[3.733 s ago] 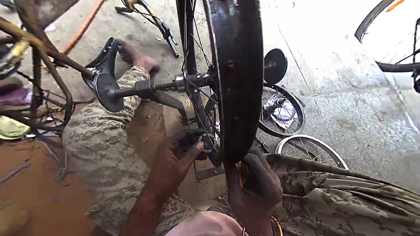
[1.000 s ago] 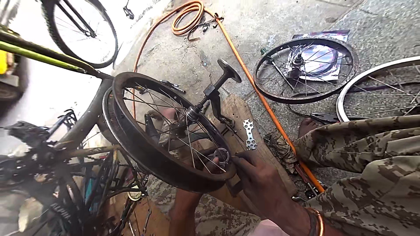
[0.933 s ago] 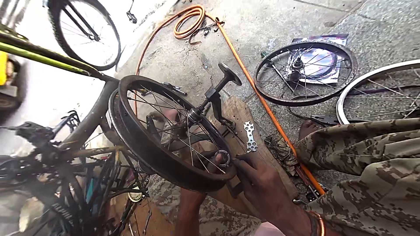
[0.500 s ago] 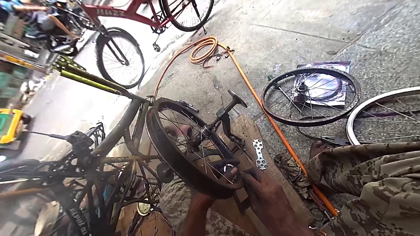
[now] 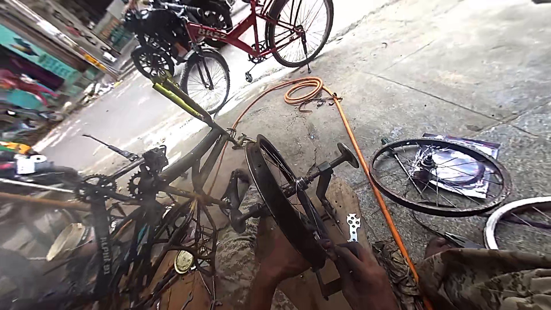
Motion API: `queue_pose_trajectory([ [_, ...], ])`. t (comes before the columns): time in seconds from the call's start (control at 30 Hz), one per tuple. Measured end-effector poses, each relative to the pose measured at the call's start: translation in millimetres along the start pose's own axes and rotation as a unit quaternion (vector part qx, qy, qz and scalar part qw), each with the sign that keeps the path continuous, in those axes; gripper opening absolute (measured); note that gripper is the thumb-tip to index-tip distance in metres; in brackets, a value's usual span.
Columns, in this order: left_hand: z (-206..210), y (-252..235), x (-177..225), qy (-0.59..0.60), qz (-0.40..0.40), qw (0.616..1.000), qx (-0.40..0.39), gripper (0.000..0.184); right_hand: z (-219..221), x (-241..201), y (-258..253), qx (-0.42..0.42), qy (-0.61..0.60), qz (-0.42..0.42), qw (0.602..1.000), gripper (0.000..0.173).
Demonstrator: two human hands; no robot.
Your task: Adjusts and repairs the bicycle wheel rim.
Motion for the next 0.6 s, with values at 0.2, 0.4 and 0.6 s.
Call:
queue_pose_trajectory([
  [0.2,3,7,14,-0.008,0.001,0.999,0.042,0.038,1,3,0,0.005,0.009,-0.015,1.000,0.018],
  [0.4,24,10,-15,0.138,-0.119,0.970,0.160,0.026,-11,-16,-2,0.027,-0.037,-0.070,0.996,0.019],
  [0.6,41,21,-51,0.404,-0.141,0.855,0.294,0.019,-28,-40,-17,0.060,-0.049,-0.154,0.985,0.021],
])
Point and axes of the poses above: each hand's wrist, its own y-axis away from the middle knuckle, its own z-axis out of the palm, x = y × z, the point moved 4 cm from there along -y, towards the middle knuckle, and after that the axes turned 4 degrees about x, right-handed, at the moved point
